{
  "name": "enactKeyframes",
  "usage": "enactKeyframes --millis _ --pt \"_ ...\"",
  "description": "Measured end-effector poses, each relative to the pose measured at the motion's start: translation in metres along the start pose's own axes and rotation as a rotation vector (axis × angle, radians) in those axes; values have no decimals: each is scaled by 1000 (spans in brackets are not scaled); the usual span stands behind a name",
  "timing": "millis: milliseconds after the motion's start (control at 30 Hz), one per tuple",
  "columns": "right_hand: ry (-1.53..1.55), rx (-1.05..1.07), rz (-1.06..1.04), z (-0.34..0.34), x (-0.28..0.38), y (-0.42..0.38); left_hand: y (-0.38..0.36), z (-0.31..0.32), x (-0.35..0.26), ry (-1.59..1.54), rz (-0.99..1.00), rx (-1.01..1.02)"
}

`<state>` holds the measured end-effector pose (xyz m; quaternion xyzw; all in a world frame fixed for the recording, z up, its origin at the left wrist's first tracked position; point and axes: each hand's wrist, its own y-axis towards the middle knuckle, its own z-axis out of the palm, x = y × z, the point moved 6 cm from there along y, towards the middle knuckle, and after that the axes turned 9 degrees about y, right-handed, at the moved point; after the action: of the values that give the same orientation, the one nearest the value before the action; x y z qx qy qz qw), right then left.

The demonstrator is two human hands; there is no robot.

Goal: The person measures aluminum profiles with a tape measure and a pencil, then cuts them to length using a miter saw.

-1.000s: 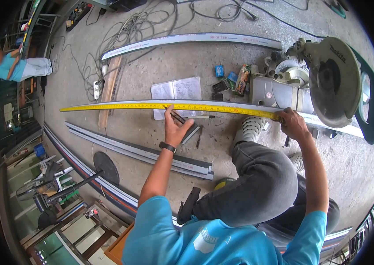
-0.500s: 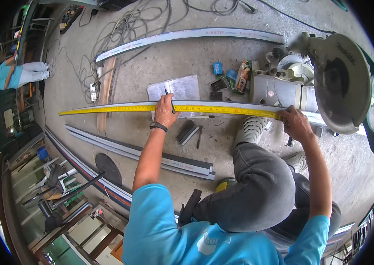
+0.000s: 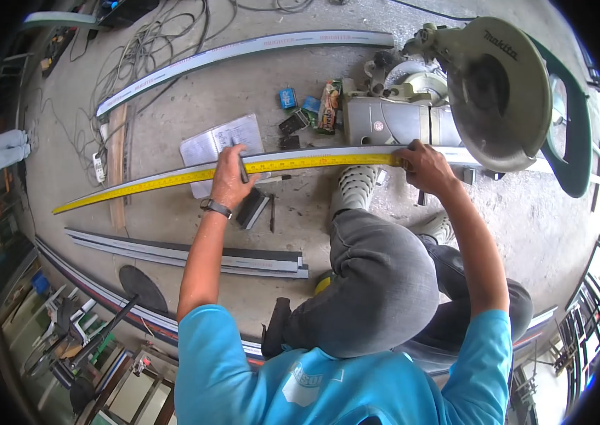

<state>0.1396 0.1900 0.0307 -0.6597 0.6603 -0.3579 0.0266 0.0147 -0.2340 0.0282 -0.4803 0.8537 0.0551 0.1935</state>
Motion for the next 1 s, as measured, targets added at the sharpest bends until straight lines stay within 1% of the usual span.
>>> enactKeyframes --millis 67,100,200,233,333,433,533,567,667,700,800,900,1000 --pt "-7 -8 -1 1 0 -1 8 12 -31 -15 86 39" --pt "-15 -19 -7 3 0 -1 13 19 -38 -28 81 99" --pt "-35 -28 -10 2 0 -1 24 38 -50 -35 107 106" --pt "-40 -26 -5 2 1 -2 25 35 -55 -80 131 68" --pt "-18 0 26 0 3 -2 29 26 -61 -69 219 15" --pt "-8 -7 11 1 1 -2 34 39 -34 -530 2 47" --pt "0 -10 20 2 0 -2 38 39 -8 -818 -234 82" --pt "6 -3 39 -1 2 -3 41 36 -6 -800 -231 86" --pt "-17 -15 17 -2 5 -2 48 39 -6 -725 -198 257" --pt "-19 2 36 -3 5 -3 50 40 -6 -626 -202 267" --pt "-8 2 35 -1 2 -2 55 45 -13 -532 -266 365" --pt "-27 -8 26 -1 4 -2 61 48 -16 -437 -246 362" --pt "-28 -5 25 -3 6 -2 63 54 -14 -420 -223 337"
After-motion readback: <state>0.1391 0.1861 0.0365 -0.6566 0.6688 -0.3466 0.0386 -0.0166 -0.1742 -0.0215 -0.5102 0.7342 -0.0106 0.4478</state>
